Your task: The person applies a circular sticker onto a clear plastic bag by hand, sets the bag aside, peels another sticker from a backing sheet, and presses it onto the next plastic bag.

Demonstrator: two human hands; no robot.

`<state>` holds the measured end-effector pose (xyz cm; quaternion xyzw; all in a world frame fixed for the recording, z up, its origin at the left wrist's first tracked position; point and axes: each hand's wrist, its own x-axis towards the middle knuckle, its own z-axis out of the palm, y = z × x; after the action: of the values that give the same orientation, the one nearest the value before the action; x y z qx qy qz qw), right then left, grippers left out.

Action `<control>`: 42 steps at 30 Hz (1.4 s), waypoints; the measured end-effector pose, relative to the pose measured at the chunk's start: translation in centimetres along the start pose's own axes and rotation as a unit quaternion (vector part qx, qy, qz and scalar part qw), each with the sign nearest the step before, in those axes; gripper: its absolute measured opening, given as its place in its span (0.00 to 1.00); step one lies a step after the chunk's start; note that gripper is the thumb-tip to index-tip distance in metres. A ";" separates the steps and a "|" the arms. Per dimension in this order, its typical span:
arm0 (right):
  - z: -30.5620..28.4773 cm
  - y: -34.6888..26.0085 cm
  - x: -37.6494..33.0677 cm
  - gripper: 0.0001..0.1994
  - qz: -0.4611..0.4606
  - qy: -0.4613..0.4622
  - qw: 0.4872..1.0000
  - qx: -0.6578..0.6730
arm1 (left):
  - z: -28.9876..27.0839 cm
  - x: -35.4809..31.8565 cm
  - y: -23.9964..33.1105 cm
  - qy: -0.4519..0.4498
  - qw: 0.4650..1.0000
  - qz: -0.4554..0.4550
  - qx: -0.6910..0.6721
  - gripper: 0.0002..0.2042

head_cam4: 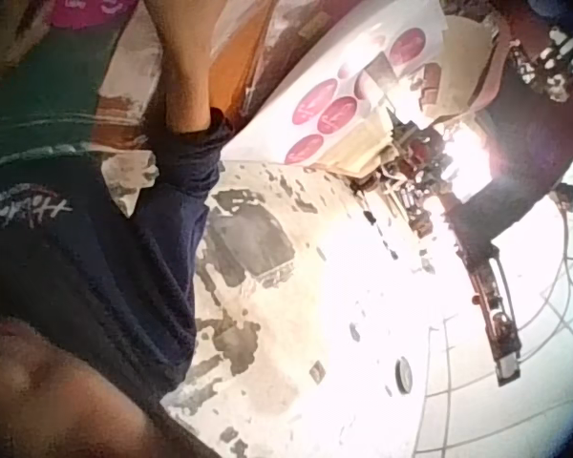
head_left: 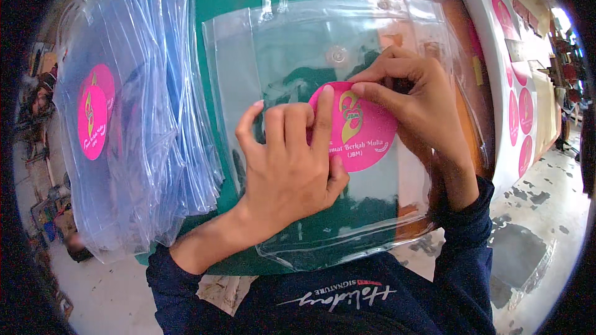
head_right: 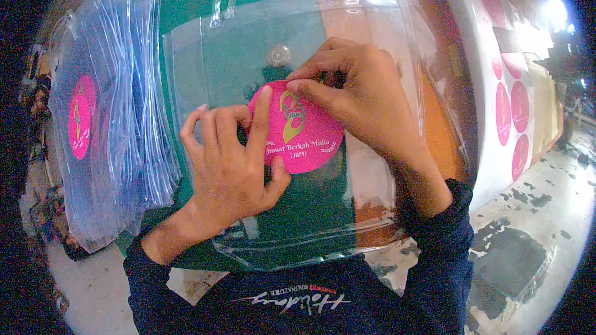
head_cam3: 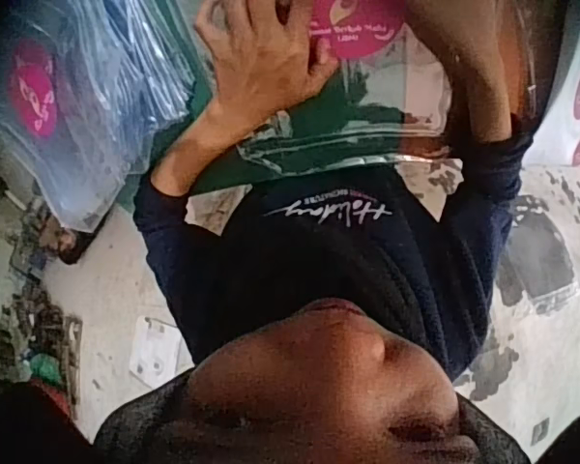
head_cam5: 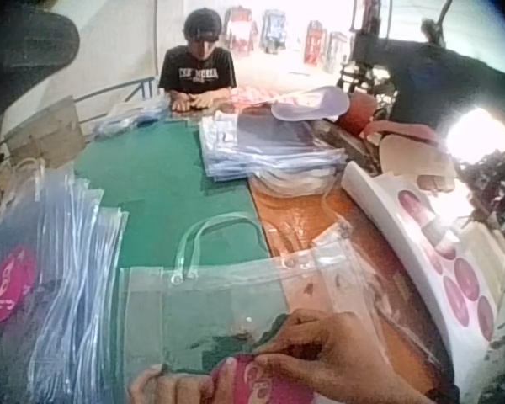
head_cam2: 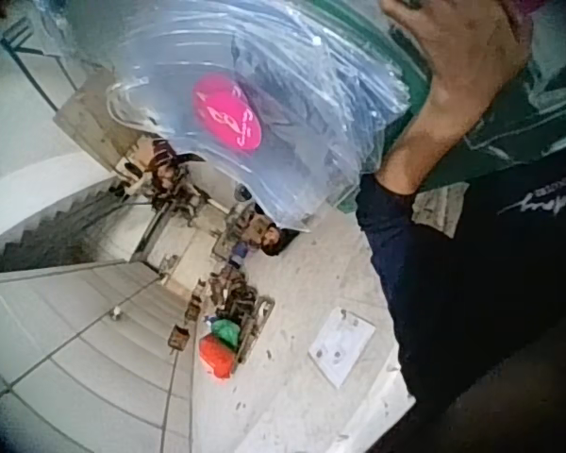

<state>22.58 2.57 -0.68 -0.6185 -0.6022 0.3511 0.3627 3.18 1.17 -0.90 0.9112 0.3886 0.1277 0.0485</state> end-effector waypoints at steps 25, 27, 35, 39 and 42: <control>0.1 -0.7 -0.3 0.06 0.028 -0.014 0.999 0.018 | -0.4 0.5 -0.3 -0.035 0.999 0.001 -0.008 0.38; 0.2 -0.7 -0.3 0.06 0.035 -0.003 0.999 0.040 | -0.4 0.5 -0.4 -0.033 0.999 0.010 0.001 0.38; 0.0 -0.8 -0.3 0.06 0.030 -0.014 0.999 0.035 | -0.2 0.2 -0.4 -0.002 0.999 0.035 0.039 0.34; -0.2 -0.8 -0.3 0.06 0.021 -0.011 1.000 0.001 | 0.0 0.2 -0.6 0.009 0.999 0.046 0.015 0.32; -0.1 -0.8 -0.3 0.06 0.041 -0.012 0.999 0.023 | 0.1 0.2 -0.7 0.003 0.999 0.047 -0.015 0.35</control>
<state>22.30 2.22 0.07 -0.6301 -0.5722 0.3868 0.3548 2.92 1.79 -1.09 0.9272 0.3437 0.1386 0.0550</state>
